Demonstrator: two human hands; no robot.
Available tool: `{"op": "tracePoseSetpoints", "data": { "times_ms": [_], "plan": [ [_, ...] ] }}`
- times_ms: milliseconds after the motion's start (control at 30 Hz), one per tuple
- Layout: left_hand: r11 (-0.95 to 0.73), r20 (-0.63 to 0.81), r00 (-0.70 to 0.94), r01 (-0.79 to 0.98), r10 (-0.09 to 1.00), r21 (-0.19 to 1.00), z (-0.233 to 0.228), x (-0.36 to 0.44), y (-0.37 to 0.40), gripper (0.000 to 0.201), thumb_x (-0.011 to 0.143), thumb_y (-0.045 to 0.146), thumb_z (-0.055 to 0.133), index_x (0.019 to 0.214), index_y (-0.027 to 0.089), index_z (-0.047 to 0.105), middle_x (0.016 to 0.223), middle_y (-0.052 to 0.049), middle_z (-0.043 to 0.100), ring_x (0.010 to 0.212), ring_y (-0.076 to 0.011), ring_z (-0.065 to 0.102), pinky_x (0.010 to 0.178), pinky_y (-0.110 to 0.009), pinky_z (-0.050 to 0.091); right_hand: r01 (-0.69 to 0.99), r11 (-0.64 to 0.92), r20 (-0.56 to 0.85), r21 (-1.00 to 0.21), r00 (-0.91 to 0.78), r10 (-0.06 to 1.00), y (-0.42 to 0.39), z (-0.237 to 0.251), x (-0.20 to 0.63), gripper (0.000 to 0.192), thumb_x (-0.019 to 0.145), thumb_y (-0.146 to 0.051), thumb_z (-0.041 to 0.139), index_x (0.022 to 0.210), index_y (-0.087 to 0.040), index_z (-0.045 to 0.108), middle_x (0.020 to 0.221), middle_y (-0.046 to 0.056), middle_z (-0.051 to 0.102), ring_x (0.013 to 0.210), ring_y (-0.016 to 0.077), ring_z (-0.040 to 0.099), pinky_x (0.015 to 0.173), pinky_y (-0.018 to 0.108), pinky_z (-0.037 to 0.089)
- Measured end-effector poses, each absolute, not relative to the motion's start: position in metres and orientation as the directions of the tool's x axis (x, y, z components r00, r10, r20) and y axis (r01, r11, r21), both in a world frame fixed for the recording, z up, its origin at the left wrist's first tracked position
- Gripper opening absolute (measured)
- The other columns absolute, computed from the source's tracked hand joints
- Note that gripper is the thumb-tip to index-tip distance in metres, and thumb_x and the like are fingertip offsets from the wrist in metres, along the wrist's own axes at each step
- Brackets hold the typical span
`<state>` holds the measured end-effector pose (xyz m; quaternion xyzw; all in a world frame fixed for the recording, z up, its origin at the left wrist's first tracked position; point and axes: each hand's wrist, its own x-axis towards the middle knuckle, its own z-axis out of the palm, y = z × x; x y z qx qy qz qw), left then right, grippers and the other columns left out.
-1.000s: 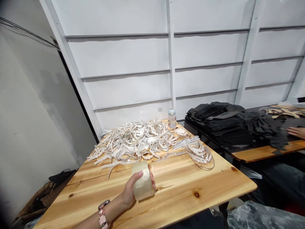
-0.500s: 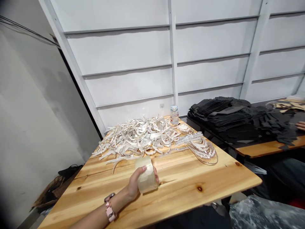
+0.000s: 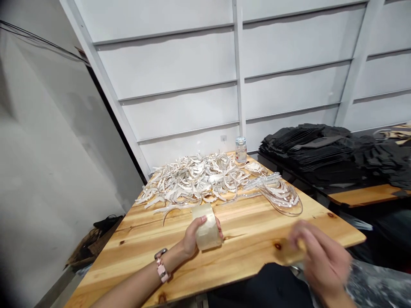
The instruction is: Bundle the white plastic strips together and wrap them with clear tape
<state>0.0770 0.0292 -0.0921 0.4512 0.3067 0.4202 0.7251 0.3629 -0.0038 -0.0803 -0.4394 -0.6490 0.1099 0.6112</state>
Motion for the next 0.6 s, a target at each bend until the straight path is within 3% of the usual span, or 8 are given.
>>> {"op": "tracePoseSetpoints", "data": {
  "times_ms": [33, 100, 200, 267, 433, 600],
  "plan": [
    [0.242, -0.070, 0.457, -0.328, 0.886, 0.913, -0.092, 0.077, 0.029, 0.052, 0.080, 0.058, 0.052, 0.088, 0.008, 0.066, 0.077, -0.014, 0.070, 0.075, -0.0257, 0.066, 0.067, -0.032, 0.047, 0.419, 0.607, 0.705, -0.675, 0.125, 0.698, 0.011, -0.071, 0.353, 0.041, 0.099, -0.043, 0.037, 0.067, -0.023, 0.054, 0.063, 0.002, 0.055, 0.062, 0.0186, 0.056, 0.059, 0.032, 0.045],
    [0.250, -0.080, 0.455, -0.327, 0.887, 0.911, -0.092, 0.077, 0.028, 0.052, 0.080, 0.058, 0.052, 0.088, 0.009, 0.066, 0.077, -0.014, 0.070, 0.072, -0.0245, 0.066, 0.067, -0.032, 0.047, 0.428, 0.605, 0.634, -0.672, -0.089, 0.768, 0.045, -0.052, 0.330, 0.037, 0.096, -0.043, 0.044, 0.068, -0.023, 0.058, 0.065, 0.002, 0.059, 0.065, 0.0201, 0.057, 0.064, 0.033, 0.045],
    [0.251, -0.075, 0.461, -0.333, 0.884, 0.909, -0.092, 0.076, 0.027, 0.053, 0.079, 0.059, 0.052, 0.088, 0.009, 0.066, 0.075, -0.013, 0.070, 0.072, -0.0252, 0.066, 0.070, -0.033, 0.047, 0.497, 0.619, 0.467, -0.608, -0.407, 0.785, 0.085, -0.039, 0.299, 0.032, 0.094, -0.043, 0.047, 0.080, -0.022, 0.066, 0.081, 0.005, 0.068, 0.078, 0.0222, 0.062, 0.071, 0.034, 0.047],
    [0.239, -0.060, 0.466, -0.336, 0.883, 0.911, -0.091, 0.075, 0.027, 0.054, 0.078, 0.059, 0.053, 0.090, 0.008, 0.066, 0.075, -0.014, 0.070, 0.077, -0.0274, 0.067, 0.073, -0.035, 0.047, 0.509, 0.636, 0.407, -0.580, -0.495, 0.767, 0.096, -0.047, 0.290, 0.030, 0.093, -0.043, 0.048, 0.089, -0.022, 0.069, 0.091, 0.006, 0.071, 0.086, 0.0233, 0.063, 0.077, 0.035, 0.047],
    [0.225, -0.038, 0.461, -0.358, 0.887, 0.906, -0.089, 0.075, 0.027, 0.050, 0.077, 0.056, 0.054, 0.086, 0.008, 0.066, 0.074, -0.014, 0.070, 0.073, -0.0257, 0.066, 0.070, -0.033, 0.047, 0.581, 0.601, 0.424, -0.548, -0.426, 0.799, 0.090, -0.086, 0.305, 0.034, 0.096, -0.042, 0.041, 0.090, -0.020, 0.066, 0.091, 0.007, 0.070, 0.087, 0.0220, 0.063, 0.078, 0.033, 0.047],
    [0.200, -0.010, 0.478, -0.350, 0.878, 0.915, -0.087, 0.078, 0.031, 0.048, 0.076, 0.056, 0.058, 0.085, 0.009, 0.065, 0.072, -0.012, 0.069, 0.068, -0.0232, 0.065, 0.066, -0.032, 0.047, 0.651, 0.610, 0.436, -0.451, -0.436, 0.787, 0.090, -0.106, 0.320, 0.026, 0.092, -0.034, 0.047, 0.086, -0.018, 0.067, 0.085, 0.009, 0.068, 0.086, 0.0246, 0.060, 0.080, 0.037, 0.044]
  ]
}}
